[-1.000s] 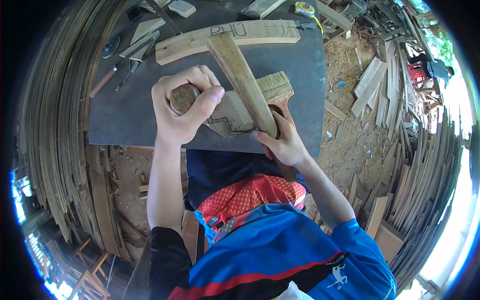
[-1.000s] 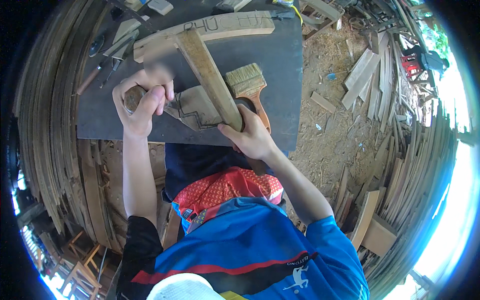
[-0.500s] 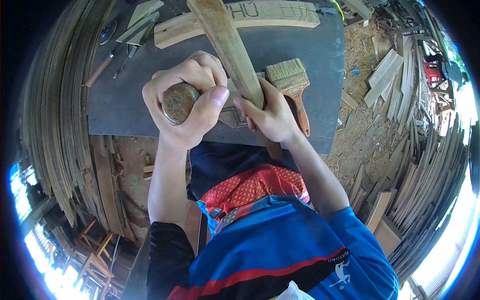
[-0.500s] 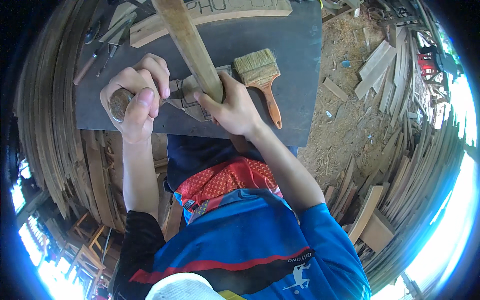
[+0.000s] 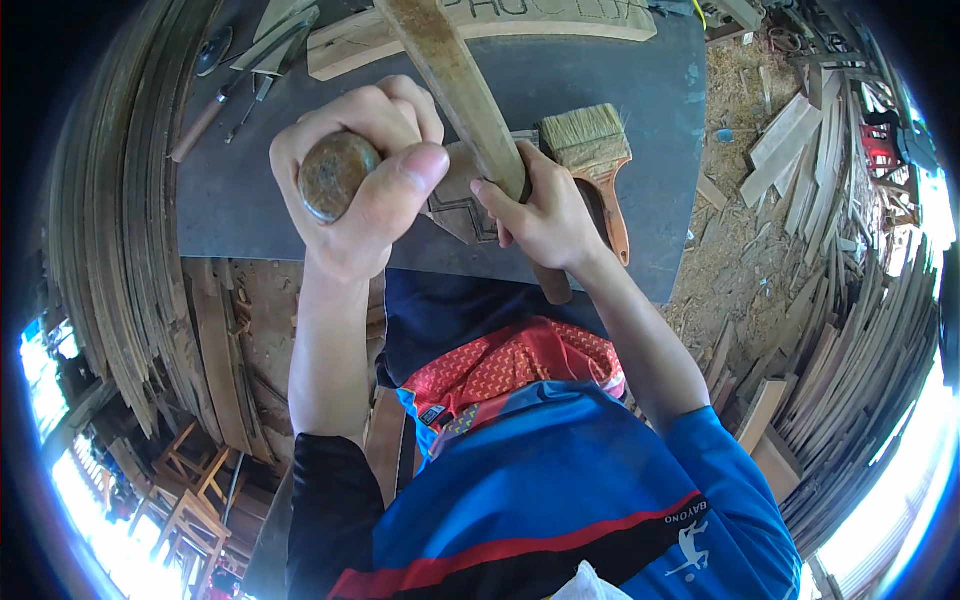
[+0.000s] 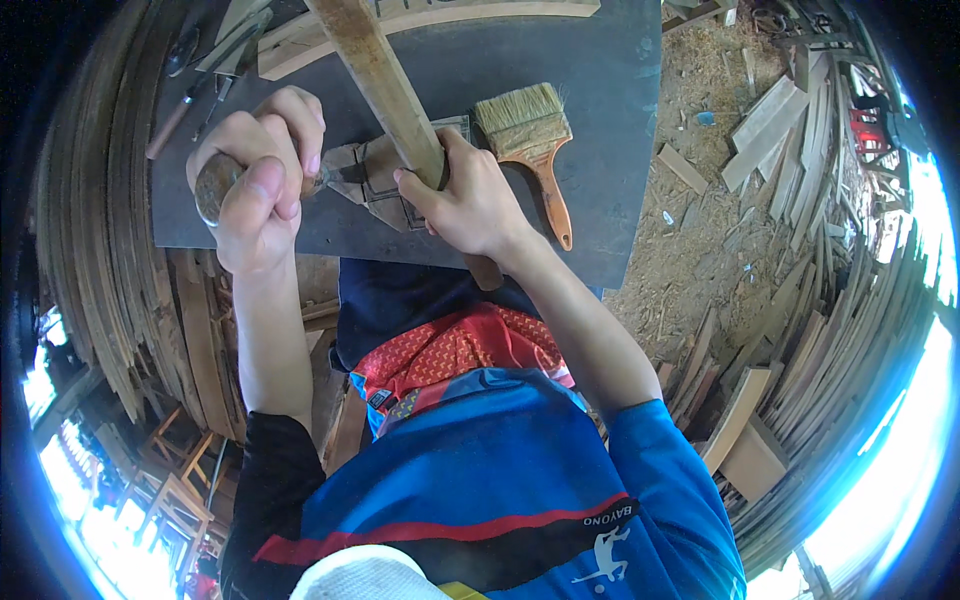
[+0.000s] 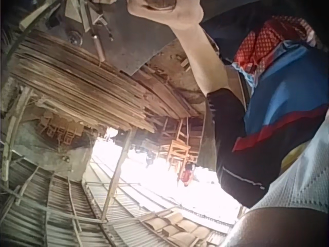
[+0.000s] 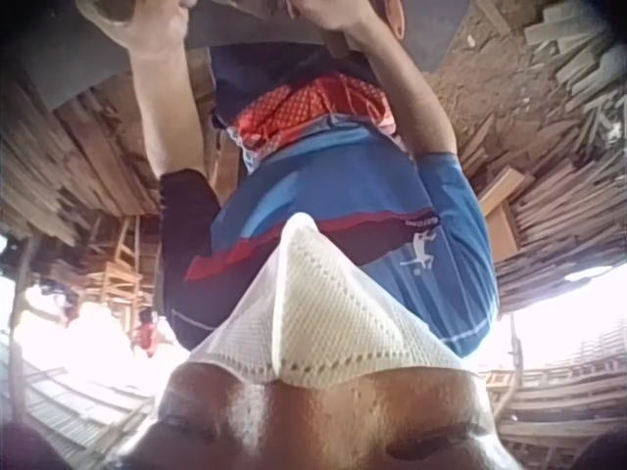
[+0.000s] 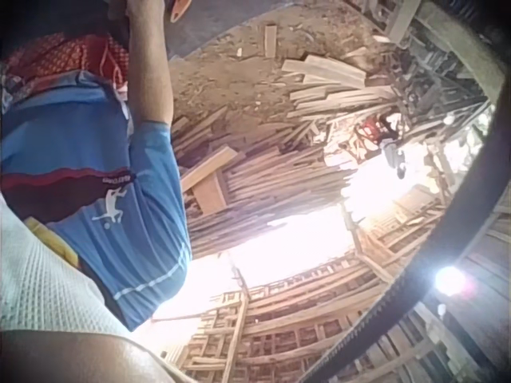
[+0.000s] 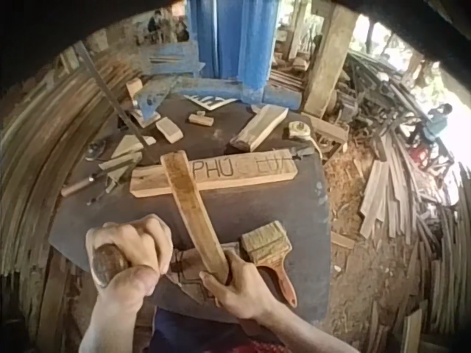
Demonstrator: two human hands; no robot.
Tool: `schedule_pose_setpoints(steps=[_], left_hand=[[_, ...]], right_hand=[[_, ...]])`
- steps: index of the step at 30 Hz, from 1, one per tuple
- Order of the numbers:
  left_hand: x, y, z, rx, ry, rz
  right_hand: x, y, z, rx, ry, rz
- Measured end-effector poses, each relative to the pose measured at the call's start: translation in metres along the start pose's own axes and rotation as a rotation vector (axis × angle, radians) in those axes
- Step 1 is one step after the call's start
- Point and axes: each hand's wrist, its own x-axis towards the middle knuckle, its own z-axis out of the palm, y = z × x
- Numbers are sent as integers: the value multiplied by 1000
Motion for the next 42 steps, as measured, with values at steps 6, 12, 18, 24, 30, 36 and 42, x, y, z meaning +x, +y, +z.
schedule_pose_setpoints(steps=[6,12,18,24,30,36,42], left_hand=[[10,0,-2,-21,14,-32],[24,-3,-14,42,-41,-158],[25,0,0,-9,172,-249],[31,-4,1,96,148,-242],[43,-29,-20,30,286,-92],[13,-3,12,272,158,-147],[-36,25,5,279,158,42]], right_hand=[[3,-5,2,-89,-28,11],[6,-9,4,-14,-13,11],[6,-16,8,17,-22,42],[5,-14,12,-49,0,43],[0,4,16,56,-4,-27],[6,3,12,48,-9,5],[2,7,11,-56,-7,-47]])
